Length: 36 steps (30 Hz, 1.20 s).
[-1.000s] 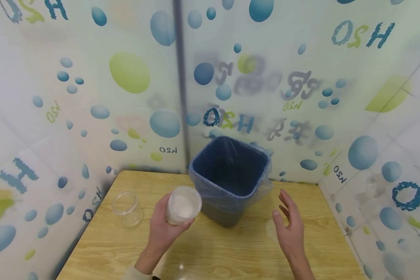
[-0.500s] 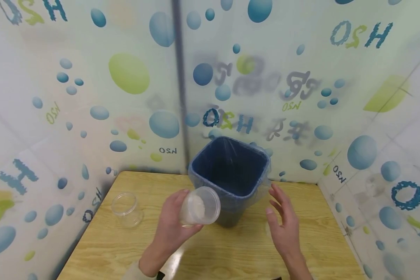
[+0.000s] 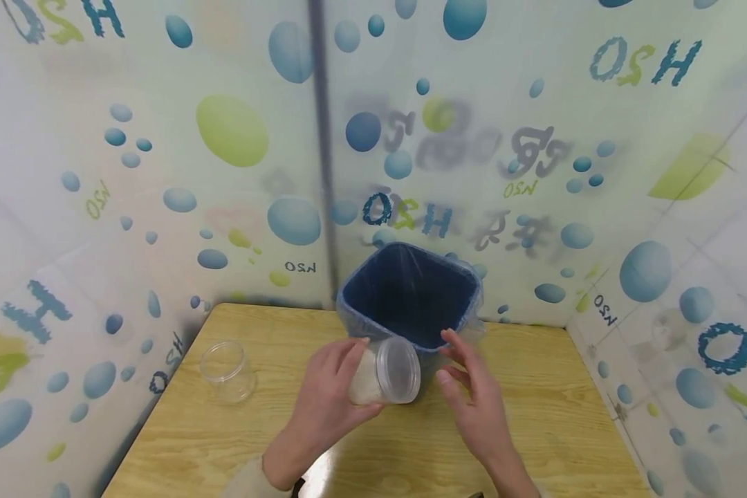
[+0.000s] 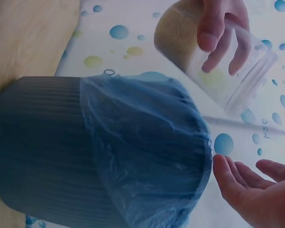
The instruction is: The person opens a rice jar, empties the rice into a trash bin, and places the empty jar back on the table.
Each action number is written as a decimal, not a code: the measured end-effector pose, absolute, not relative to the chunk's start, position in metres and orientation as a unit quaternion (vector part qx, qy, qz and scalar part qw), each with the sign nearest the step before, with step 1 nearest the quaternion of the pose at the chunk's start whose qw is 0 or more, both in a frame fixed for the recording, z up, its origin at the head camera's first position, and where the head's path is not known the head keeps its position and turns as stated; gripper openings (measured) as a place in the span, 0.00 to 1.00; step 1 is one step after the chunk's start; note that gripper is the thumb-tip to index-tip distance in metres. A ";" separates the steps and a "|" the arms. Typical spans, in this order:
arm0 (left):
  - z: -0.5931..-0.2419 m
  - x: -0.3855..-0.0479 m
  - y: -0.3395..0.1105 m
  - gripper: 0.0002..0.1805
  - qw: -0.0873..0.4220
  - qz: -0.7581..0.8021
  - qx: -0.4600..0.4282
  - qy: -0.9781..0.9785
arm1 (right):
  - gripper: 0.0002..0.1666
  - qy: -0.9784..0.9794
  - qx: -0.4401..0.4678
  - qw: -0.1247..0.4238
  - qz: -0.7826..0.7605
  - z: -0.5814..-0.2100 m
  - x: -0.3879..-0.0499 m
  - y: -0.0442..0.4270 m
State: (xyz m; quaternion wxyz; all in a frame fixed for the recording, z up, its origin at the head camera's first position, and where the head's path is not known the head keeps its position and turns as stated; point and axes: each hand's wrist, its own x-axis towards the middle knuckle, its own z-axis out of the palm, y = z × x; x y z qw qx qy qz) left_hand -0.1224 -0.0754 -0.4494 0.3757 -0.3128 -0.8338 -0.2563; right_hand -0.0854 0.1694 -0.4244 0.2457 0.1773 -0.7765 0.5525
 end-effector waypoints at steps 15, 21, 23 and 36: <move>-0.438 -0.116 -0.057 0.53 0.337 -0.189 -0.312 -0.868 | 0.33 -0.866 0.182 0.183 0.427 -0.415 -0.086 0.155; -0.435 -0.113 -0.055 0.53 0.320 -0.180 -0.306 -0.878 | 0.39 -0.886 0.168 0.152 0.405 -0.412 -0.087 0.154; -0.435 -0.112 -0.054 0.54 0.320 -0.181 -0.307 -0.878 | 0.40 -0.878 0.173 0.156 0.417 -0.413 -0.088 0.155; -0.451 -0.122 -0.060 0.73 0.345 -0.195 -0.352 -0.848 | 0.34 -0.848 0.161 0.178 0.472 -0.414 -0.089 0.157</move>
